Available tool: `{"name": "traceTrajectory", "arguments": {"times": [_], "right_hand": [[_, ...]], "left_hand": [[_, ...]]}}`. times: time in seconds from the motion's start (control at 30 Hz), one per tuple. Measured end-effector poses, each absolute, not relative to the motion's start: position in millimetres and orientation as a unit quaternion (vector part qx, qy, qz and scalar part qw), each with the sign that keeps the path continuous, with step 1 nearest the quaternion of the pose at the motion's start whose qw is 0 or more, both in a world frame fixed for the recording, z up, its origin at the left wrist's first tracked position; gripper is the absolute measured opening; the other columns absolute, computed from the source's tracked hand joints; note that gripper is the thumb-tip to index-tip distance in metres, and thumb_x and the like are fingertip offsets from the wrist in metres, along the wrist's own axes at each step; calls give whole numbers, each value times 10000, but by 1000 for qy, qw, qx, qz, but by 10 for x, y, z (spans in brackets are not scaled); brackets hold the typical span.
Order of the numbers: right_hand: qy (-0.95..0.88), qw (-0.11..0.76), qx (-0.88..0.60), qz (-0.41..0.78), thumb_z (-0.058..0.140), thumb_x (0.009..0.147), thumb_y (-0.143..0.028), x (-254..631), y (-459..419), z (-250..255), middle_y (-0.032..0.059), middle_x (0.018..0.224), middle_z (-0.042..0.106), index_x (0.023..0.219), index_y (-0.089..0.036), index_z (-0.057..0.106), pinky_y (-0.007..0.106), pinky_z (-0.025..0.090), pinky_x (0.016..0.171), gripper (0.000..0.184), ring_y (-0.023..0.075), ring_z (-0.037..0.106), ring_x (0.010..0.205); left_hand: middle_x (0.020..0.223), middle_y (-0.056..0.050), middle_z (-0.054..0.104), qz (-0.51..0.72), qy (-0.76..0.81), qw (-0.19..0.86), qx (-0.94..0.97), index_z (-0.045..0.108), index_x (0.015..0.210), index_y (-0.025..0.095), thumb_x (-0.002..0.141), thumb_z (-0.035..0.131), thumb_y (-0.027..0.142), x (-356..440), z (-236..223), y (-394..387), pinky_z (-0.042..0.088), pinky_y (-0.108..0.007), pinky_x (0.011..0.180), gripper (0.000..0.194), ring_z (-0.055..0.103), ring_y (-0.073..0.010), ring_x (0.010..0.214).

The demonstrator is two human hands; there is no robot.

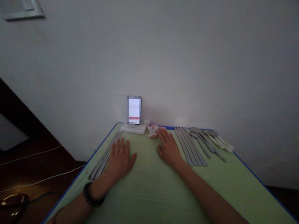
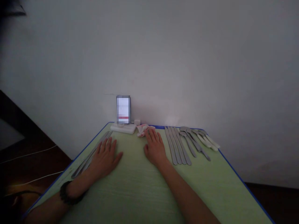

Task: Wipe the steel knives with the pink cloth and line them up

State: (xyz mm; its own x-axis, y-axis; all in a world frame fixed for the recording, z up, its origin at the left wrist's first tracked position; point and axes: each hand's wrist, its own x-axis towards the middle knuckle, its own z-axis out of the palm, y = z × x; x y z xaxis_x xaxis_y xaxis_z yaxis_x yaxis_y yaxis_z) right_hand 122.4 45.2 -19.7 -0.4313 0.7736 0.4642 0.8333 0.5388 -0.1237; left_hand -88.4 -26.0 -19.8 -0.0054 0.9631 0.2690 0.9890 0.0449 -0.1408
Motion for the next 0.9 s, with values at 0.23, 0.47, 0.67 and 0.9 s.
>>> {"name": "traceTrajectory", "arguments": {"times": [0.23,0.47,0.67,0.9], "right_hand": [[-839,248,-482,-51,465,784,-219,1198,548,-218,140,1418,376,1379,-112,321,425,262,1062,622,247,318,1308],[-850,237,-469,-48,444,817,-263,1158,659,-212,123,1379,420,1363,-146,351,413,241,1049,566,250,330,1277],[-824,248,-502,-83,451,830,-239,1158,648,-194,129,1199,505,1090,-193,576,407,312,948,293,269,416,1118],[-820,255,-503,-97,468,820,-227,1218,266,-208,124,1078,569,979,-165,584,400,306,918,207,266,433,1055]], "left_hand": [[1418,-217,357,-27,-709,71,-701,423,1314,70,896,325,484,-1005,-177,-234,332,-494,997,597,325,-357,1302],[1377,-178,427,-46,-655,41,-753,421,1306,61,909,319,354,-887,-128,-276,304,-407,1048,504,346,-289,1293],[1116,-159,569,-6,-666,10,-746,553,1132,116,849,391,200,-997,109,-262,414,-408,910,337,519,-272,1066],[1016,-114,597,52,-660,-80,-745,567,985,147,808,370,86,-927,306,-310,456,-311,815,272,593,-207,948]]}}
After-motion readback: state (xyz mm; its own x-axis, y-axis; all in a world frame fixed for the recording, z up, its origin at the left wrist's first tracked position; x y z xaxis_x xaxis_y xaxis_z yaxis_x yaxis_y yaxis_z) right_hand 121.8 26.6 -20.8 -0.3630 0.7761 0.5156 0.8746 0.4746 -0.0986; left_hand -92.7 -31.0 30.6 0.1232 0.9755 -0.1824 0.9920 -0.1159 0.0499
